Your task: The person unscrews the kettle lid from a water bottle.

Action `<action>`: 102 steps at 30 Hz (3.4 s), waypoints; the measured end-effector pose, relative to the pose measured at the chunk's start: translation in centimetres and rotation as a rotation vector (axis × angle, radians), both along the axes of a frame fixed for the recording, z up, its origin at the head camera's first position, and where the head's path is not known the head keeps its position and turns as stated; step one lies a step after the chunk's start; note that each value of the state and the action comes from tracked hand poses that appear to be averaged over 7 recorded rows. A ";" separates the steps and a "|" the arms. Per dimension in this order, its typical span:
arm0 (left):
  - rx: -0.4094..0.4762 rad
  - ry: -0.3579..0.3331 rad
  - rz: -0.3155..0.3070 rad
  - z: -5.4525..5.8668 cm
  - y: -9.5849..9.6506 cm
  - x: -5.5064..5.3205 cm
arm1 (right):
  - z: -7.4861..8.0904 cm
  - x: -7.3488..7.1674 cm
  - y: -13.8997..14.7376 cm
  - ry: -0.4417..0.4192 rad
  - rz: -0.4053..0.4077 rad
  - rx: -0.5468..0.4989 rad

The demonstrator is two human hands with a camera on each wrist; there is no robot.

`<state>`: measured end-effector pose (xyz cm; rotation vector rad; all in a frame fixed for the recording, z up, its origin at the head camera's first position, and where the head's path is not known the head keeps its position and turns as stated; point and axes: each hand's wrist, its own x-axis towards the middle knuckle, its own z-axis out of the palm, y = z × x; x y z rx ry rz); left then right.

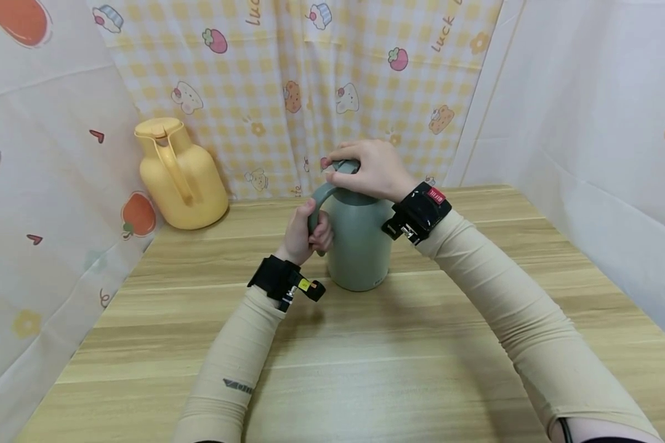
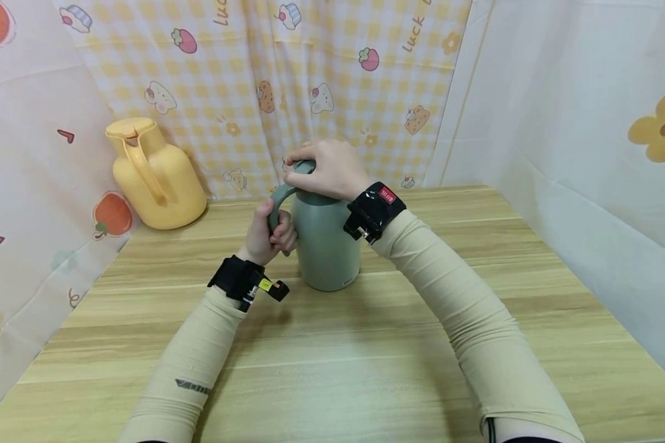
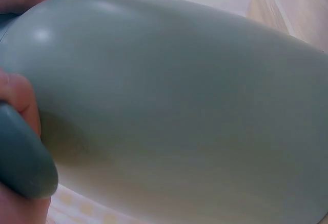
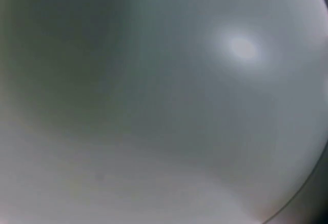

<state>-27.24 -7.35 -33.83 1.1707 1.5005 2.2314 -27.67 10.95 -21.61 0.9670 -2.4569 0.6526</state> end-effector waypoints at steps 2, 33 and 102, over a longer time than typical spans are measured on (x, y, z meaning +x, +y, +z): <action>-0.002 -0.002 0.001 0.0 0.0 0.0 | 0.0 0.0 0.0 -0.001 0.011 -0.001; 0.090 -0.064 0.062 -0.3 -0.3 -0.3 | 1.0 2.4 -1.6 -0.029 -0.286 0.211; 0.119 -0.094 0.013 -0.3 -0.7 -0.7 | 0.9 1.2 -0.7 -0.029 -0.076 0.130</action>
